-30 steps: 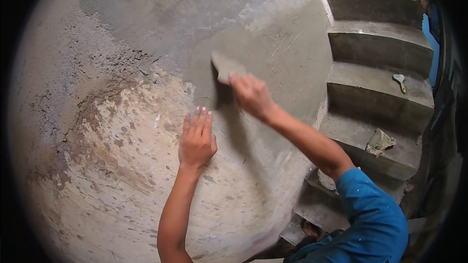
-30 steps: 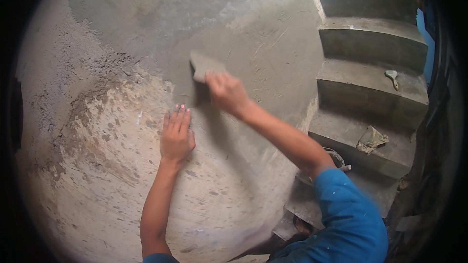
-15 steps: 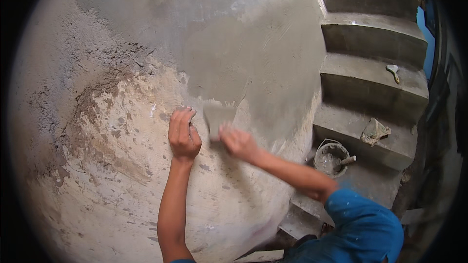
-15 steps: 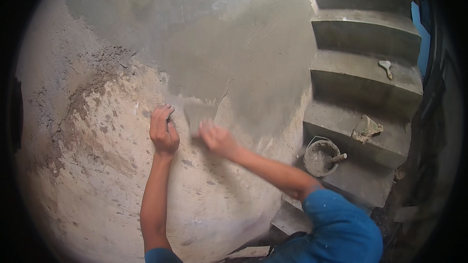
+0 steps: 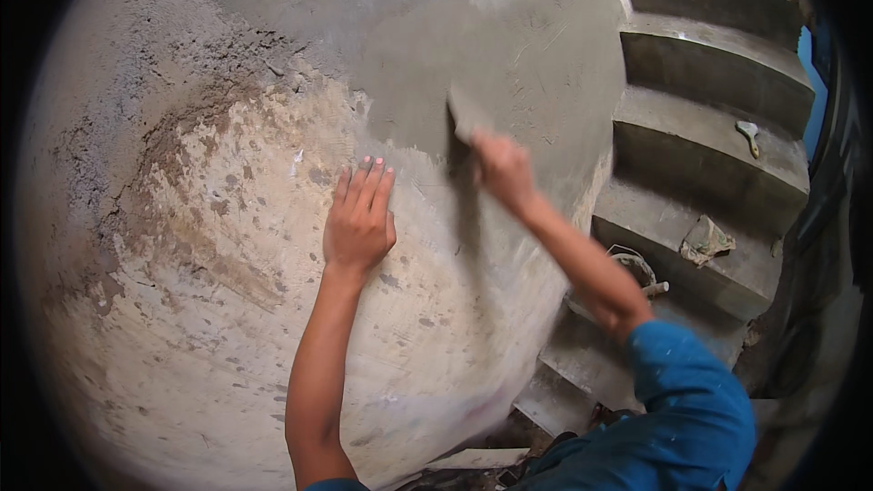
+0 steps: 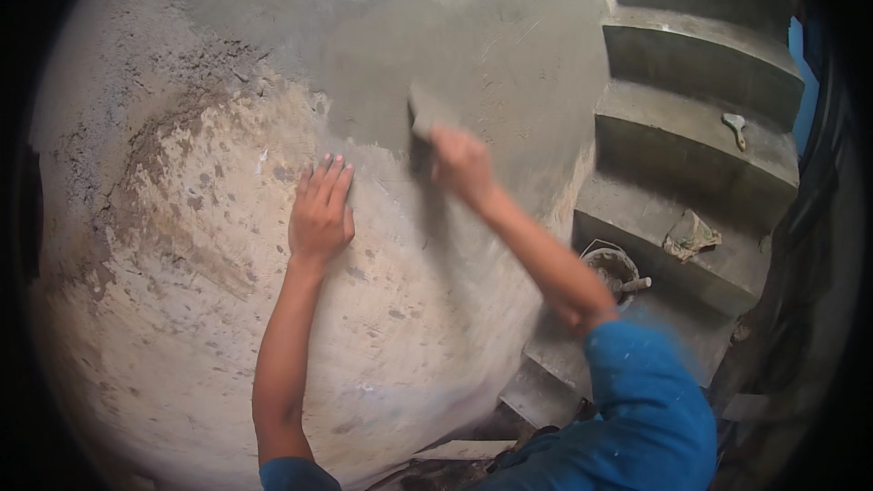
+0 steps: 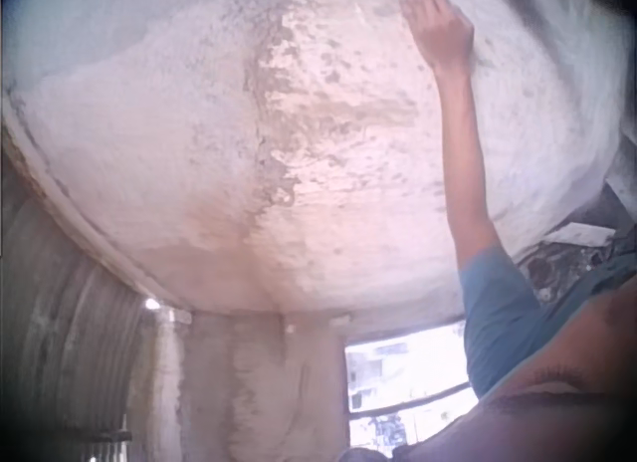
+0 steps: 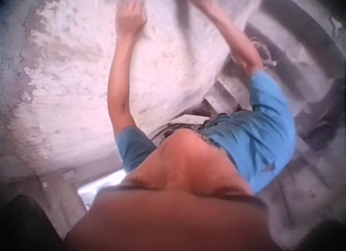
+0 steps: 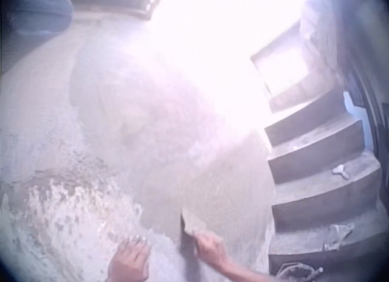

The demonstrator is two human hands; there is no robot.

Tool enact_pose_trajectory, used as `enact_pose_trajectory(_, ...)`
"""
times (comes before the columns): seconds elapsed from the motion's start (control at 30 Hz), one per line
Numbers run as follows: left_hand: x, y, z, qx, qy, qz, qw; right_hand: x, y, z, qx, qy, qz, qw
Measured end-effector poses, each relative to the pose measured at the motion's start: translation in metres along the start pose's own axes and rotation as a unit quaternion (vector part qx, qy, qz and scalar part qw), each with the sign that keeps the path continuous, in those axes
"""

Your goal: The person applies wet plaster to a curved wall using a trowel, then smooths the surface with a cloth. The person repeatedly scoops plaster from a bucket and spreads it along the wall, alternating between troweling and wiping motions.

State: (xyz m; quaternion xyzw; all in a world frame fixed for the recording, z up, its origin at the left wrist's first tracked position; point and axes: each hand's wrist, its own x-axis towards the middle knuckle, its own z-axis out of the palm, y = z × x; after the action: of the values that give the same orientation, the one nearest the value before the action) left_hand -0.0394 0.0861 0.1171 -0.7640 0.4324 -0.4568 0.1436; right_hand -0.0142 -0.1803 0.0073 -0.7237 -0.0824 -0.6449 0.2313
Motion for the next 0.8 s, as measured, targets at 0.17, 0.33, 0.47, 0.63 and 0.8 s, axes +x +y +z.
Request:
enact_pose_trajectory(0.17, -0.001, -0.002, -0.004, -0.032, 0.013, 0.006, 0.999, -0.086, -0.080, -0.016, 0.095, -0.033, -0.009, 0.995)
enact_pose_trajectory(0.33, -0.009, -0.009, -0.011, -0.008, 0.043, -0.017, 0.999, -0.057, -0.058, -0.011, 0.064, 0.068, 0.033, 0.995)
enact_pose_trajectory(0.47, -0.008, -0.010, -0.010, -0.022, 0.057, -0.039, 0.997, -0.046, -0.068, 0.010, 0.015, -0.029, -0.015, 0.999)
enact_pose_trajectory(0.63, -0.005, -0.008, -0.009, -0.046, 0.072, -0.054, 0.995, -0.070, -0.107, -0.018, 0.094, 0.002, -0.073, 0.993)
enact_pose_trajectory(0.8, -0.008, -0.007, -0.011, -0.040, 0.072, -0.050, 0.995, 0.026, -0.022, -0.036, 0.001, 0.141, 0.002, 0.990)
